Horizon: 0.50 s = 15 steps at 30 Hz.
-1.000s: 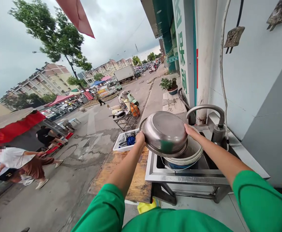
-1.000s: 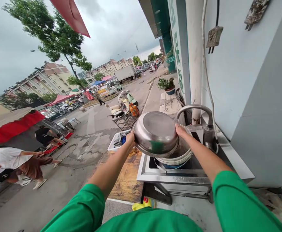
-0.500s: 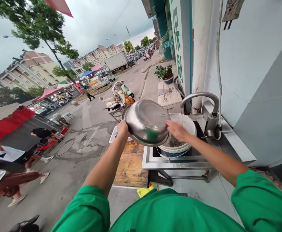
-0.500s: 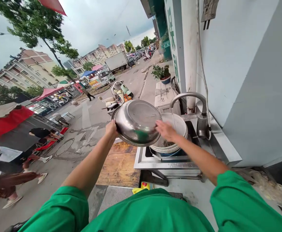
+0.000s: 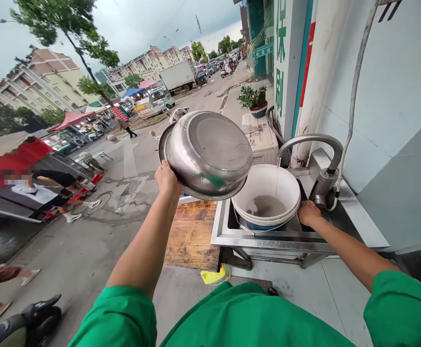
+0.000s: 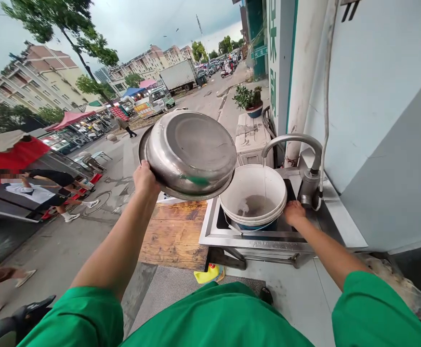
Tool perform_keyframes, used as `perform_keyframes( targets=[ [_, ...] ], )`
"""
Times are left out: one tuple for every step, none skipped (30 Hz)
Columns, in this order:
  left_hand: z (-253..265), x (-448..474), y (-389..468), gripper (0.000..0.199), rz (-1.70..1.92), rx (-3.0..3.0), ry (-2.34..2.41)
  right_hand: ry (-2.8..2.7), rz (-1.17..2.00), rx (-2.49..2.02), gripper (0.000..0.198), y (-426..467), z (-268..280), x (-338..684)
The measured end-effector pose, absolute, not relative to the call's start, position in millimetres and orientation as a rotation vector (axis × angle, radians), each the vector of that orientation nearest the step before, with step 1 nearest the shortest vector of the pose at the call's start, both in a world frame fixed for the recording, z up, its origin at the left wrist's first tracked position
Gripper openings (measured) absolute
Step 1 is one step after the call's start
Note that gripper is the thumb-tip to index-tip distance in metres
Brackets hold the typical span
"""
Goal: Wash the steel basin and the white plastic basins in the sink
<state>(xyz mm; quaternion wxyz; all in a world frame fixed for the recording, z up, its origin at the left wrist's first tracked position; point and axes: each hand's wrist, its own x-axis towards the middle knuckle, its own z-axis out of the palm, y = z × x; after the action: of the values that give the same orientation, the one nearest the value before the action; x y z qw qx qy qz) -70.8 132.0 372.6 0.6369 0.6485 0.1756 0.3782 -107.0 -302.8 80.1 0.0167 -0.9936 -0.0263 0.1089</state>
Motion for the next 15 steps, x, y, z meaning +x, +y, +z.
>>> perform_keyframes(
  targets=[
    [375.2, -74.5, 128.0, 0.033, 0.852, 1.471, 0.408, -0.089, 0.319, -3.084, 0.029, -306.2, 79.4, -107.0],
    [377.7, -78.4, 123.8, 0.033, 0.839, 1.463, 0.409, -0.086, 0.299, -3.076, 0.03, -309.1, 79.1, -107.0],
    [379.8, -82.4, 119.8, 0.032, 0.824, 1.459, 0.401, -0.073, 0.28, -3.067, 0.03, -311.0, 79.2, -106.7],
    [381.5, -86.6, 116.2, 0.033, 0.811, 1.463, 0.384, -0.051, 0.266, -3.056, 0.03, -311.8, 79.6, -106.0],
    [382.5, -90.8, 113.4, 0.034, 0.799, 1.471, 0.364, -0.026, 0.253, -3.045, 0.028, -311.9, 80.5, -104.9],
    [382.8, -94.8, 111.7, 0.035, 0.787, 1.481, 0.346, -0.005, 0.238, -3.034, 0.027, -311.7, 81.9, -103.4],
    [382.2, -98.4, 111.3, 0.036, 0.776, 1.488, 0.33, 0.016, 0.215, -3.022, 0.026, -312.0, 83.8, -101.9],
    [381.0, -101.1, 112.2, 0.037, 0.765, 1.493, 0.312, 0.045, 0.186, -3.008, 0.027, -313.3, 86.3, -100.9],
    [379.3, -102.8, 114.3, 0.038, 0.755, 1.496, 0.293, 0.084, 0.151, -2.994, 0.028, -315.9, 89.3, -100.8],
    [377.6, -103.5, 117.6, 0.038, 0.747, 1.497, 0.27, 0.126, 0.112, -2.978, 0.03, -319.4, 92.9, -102.0],
    [376.3, -103.6, 121.8, 0.038, 0.745, 1.497, 0.251, 0.165, 0.076, -2.961, 0.033, -323.2, 97.3, -104.2],
    [375.9, -103.7, 126.7, 0.037, 0.756, 1.503, 0.239, 0.194, 0.052, -2.946, 0.034, -325.8, 102.6, -106.9],
    [376.7, -104.8, 132.0, 0.038, 0.776, 1.529, 0.238, 0.203, 0.039, -2.932, 0.033, -325.5, 108.9, -108.9],
    [378.9, -107.8, 137.4, 0.038, 0.808, 1.576, 0.251, 0.19, 0.023, -2.915, 0.03, -320.6, 116.1, -108.8],
    [382.6, -113.2, 142.4, 0.039, 0.843, 1.644, 0.252, 0.154, 0.003, -2.895, 0.025, -309.3, 124.2, -105.0]
  ],
)
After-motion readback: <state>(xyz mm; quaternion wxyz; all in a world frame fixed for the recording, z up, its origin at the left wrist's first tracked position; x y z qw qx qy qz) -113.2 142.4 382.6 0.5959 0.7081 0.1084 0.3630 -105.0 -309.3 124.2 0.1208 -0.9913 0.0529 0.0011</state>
